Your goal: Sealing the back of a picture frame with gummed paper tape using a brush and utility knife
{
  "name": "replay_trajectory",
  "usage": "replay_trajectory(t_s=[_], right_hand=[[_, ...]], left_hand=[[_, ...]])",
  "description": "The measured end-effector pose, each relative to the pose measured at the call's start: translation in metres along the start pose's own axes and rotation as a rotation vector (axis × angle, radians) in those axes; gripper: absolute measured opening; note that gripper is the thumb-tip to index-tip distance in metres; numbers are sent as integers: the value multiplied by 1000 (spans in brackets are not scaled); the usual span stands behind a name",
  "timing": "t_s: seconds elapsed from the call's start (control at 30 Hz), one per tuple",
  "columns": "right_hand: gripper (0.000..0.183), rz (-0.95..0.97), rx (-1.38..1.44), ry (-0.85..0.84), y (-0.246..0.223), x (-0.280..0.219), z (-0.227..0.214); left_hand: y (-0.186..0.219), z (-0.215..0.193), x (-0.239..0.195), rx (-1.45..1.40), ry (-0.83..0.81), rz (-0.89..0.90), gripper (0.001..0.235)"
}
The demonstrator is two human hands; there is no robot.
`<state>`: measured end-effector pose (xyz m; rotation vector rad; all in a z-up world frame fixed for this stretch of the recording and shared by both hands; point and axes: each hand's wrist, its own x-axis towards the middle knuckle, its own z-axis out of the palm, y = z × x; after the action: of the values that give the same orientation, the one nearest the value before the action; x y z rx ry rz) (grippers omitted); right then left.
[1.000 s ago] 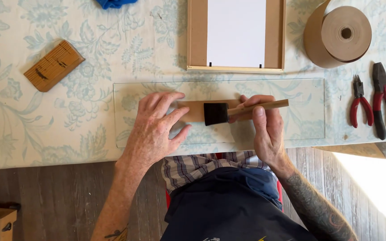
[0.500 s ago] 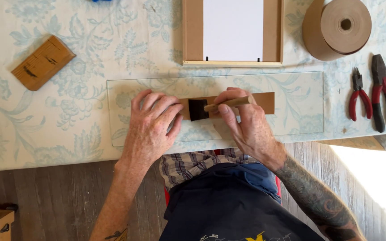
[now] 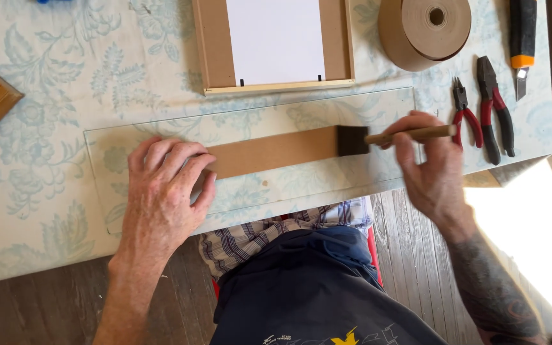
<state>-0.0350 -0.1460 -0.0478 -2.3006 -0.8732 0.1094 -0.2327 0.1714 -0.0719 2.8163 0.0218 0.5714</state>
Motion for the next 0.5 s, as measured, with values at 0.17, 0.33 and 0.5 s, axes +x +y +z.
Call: replay_trajectory(t_s=[0.17, 0.33, 0.5], right_hand=[[19, -206, -55, 140, -28, -2, -18], [26, -373, 145, -159, -94, 25, 53], [17, -393, 163, -201, -81, 23, 74]], left_hand=[[1, -1, 2, -16, 11, -4, 15], [-1, 0, 0, -45, 21, -10, 18], [1, 1, -1, -58, 52, -21, 17]])
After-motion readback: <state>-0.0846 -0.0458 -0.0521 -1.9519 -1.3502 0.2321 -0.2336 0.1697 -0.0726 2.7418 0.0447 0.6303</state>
